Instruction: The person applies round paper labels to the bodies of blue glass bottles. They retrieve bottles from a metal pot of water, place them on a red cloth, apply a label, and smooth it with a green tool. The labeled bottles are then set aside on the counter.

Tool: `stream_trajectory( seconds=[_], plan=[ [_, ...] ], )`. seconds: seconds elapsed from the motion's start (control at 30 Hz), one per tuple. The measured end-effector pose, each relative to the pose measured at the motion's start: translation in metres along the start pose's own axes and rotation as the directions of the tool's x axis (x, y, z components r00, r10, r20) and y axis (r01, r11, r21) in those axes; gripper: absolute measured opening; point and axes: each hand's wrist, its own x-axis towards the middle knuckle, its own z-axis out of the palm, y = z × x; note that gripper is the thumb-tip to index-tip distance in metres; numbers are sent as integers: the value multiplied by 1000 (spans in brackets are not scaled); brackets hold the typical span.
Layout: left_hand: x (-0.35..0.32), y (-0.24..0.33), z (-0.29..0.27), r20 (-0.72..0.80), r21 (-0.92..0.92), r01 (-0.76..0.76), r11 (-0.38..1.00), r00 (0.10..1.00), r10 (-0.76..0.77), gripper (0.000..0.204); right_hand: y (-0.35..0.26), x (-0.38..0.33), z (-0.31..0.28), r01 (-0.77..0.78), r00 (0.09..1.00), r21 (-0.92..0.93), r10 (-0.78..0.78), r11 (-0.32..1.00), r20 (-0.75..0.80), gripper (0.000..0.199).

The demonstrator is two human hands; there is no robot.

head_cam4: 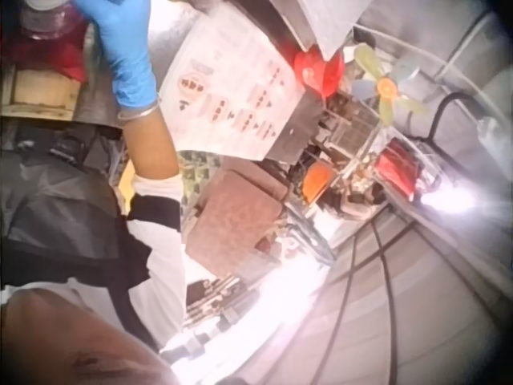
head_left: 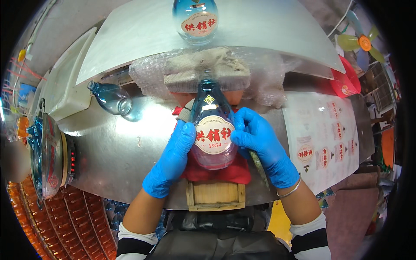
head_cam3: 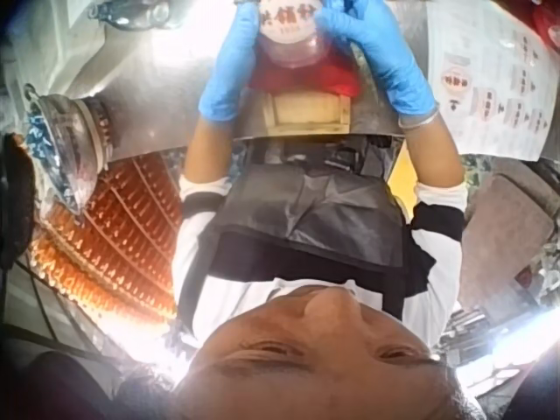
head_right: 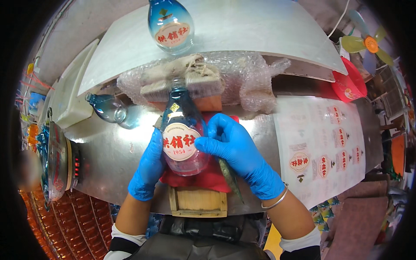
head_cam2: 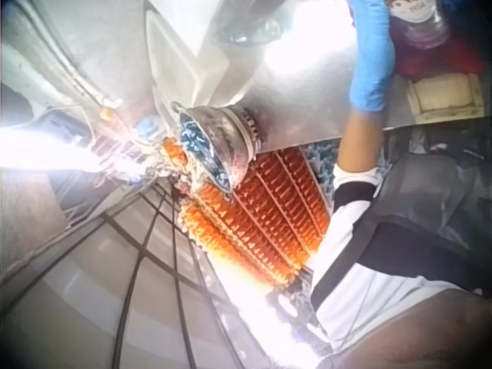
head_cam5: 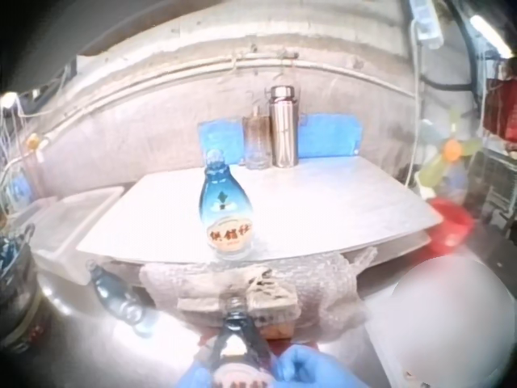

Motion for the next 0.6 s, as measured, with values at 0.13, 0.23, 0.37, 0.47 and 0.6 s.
stream_trajectory(
  seconds=[0.13,0.23,0.37,0.47,0.6],
  plan=[
    [1,-5,-3,-16,4,-36,999,999,36,57,-5,2,-9,-53,994,81,45,995,104,23],
    [-3,2,13,-121,151,-226,962,962,245,60,-15,-1,-9,-157,986,180,143,971,86,25],
    [-33,7,25,43,815,-306,492,879,475,70,-11,1,9,0,992,-26,-3,1000,-128,32],
    [-37,5,34,120,960,-221,173,879,461,70,-2,3,15,72,977,-176,-105,982,-184,36],
    [-40,3,43,75,963,-194,188,861,504,73,0,4,12,7,983,-57,-18,998,-181,36]
  ],
)
